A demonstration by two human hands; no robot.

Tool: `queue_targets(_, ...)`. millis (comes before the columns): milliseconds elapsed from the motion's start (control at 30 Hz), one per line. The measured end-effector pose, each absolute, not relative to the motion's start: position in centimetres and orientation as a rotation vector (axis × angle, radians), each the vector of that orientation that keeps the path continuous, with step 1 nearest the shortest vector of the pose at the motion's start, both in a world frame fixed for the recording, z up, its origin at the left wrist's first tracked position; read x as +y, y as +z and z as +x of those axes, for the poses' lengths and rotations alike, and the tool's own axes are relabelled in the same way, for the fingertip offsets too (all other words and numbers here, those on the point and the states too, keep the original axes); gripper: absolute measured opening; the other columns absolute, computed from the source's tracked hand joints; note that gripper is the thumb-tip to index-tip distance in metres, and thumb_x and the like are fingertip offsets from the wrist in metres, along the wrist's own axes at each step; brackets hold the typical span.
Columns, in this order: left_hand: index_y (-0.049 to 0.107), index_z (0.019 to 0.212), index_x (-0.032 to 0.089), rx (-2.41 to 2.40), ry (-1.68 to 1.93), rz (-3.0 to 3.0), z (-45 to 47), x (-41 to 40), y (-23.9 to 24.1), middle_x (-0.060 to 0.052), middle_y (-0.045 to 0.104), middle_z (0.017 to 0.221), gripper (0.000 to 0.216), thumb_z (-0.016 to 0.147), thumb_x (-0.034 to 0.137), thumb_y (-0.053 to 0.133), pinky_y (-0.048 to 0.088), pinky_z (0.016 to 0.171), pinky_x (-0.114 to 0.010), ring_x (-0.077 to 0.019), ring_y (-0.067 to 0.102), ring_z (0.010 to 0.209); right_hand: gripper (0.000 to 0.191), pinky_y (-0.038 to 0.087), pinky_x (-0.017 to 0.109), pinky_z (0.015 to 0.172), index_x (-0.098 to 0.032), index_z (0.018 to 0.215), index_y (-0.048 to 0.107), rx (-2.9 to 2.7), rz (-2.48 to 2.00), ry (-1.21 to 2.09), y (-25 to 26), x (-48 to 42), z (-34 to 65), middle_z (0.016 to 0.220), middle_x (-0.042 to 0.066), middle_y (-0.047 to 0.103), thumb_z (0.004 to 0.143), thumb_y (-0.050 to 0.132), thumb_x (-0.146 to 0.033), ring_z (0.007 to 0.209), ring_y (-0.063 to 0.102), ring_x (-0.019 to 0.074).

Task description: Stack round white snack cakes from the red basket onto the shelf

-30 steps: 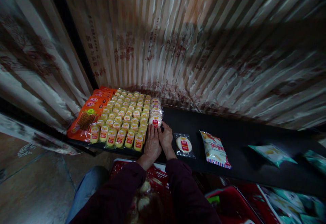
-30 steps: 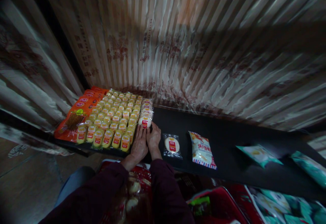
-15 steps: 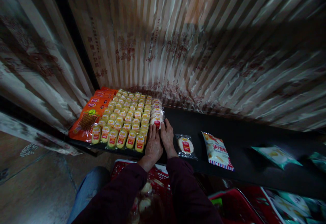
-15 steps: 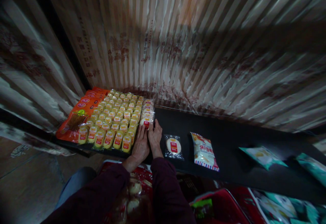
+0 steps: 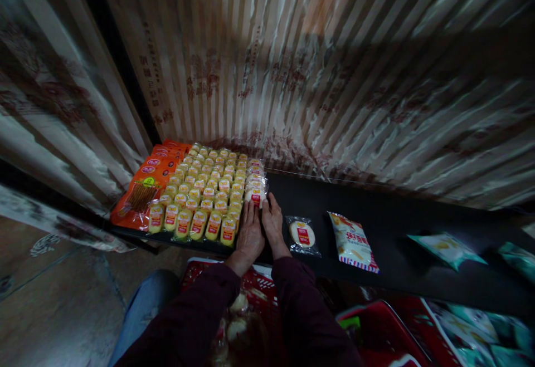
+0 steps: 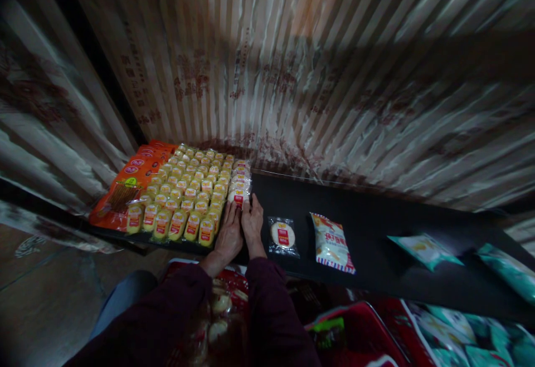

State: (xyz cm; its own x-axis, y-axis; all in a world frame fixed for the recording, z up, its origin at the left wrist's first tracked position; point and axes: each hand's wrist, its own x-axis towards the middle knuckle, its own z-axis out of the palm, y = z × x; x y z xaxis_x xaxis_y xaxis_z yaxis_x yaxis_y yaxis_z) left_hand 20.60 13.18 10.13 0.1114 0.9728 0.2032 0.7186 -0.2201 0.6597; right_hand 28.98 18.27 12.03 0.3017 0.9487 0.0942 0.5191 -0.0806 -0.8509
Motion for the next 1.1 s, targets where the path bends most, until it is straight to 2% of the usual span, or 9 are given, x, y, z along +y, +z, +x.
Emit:
queue_targets(200,0.037,0.145,0.004,1.71,0.784,2.069,20.4,13.2,10.3,-0.02,0.021,0.159,0.054,0.092,0.008,0.033,0.023,0.122,-0.047,-0.0268,0.003,0.148,0.058,0.038,0.044,0.11,-0.008,0.13,0.058,-1.246,-1.666,0.622,11.6,15.4,28.5,0.135,0.019,0.059,0.087,0.039,-0.043,0.125,0.054,0.0256)
queue_targets(333,0.039,0.143,0.008,1.706,0.833,2.135,20.3,12.9,10.3,-0.017,0.023,0.159,0.051,0.093,0.009,0.031,0.028,0.12,-0.048,-0.0252,0.006,0.149,0.055,0.039,0.044,0.109,-0.011,0.127,0.06,-1.253,-1.669,0.583,11.2,13.8,28.5,0.132,0.017,0.062,0.088,0.039,-0.043,0.122,0.055,0.0249)
queue_targets(500,0.047,0.137,0.006,1.721,0.812,2.222,20.1,11.9,11.0,-0.02,0.027,0.157,0.048,0.091,0.006,0.032,0.033,0.117,-0.048,-0.0265,0.01,0.149,0.057,0.039,0.044,0.109,-0.005,0.124,0.062,-1.325,-1.68,0.503,11.3,12.6,29.4,0.128,0.021,0.063,0.087,0.037,-0.04,0.12,0.057,0.026)
queue_targets(733,0.05,0.136,0.008,1.709,0.648,2.307,20.2,8.8,11.2,-0.019,0.032,0.156,0.046,0.093,0.011,0.034,0.039,0.111,-0.05,-0.0288,0.022,0.148,0.042,0.045,0.044,0.103,-0.01,0.106,0.07,-1.421,-1.653,0.434,10.7,10.1,29.9,0.116,0.019,0.069,0.085,0.039,-0.028,0.112,0.061,0.0243)
queue_targets(900,0.046,0.141,0.011,1.575,0.668,2.346,19.5,5.0,8.8,-0.015,0.045,0.149,0.05,0.092,0.014,0.038,0.032,0.118,-0.046,-0.0237,0.033,0.144,0.038,0.047,0.042,0.101,-0.014,0.104,0.071,-1.462,-1.613,0.413,10.5,6.5,28.7,0.113,0.016,0.07,0.084,0.04,-0.023,0.108,0.061,0.0224)
queue_targets(1100,0.042,0.145,0.016,1.459,0.633,2.302,17.2,0.7,6.3,-0.012,0.043,0.151,0.054,0.09,0.017,0.038,0.028,0.121,-0.042,-0.0189,0.031,0.145,0.037,0.046,0.043,0.103,-0.017,0.106,0.072,-1.54,-1.547,0.388,10.0,1.4,27.1,0.117,0.014,0.067,0.085,0.041,-0.02,0.112,0.057,0.0215)
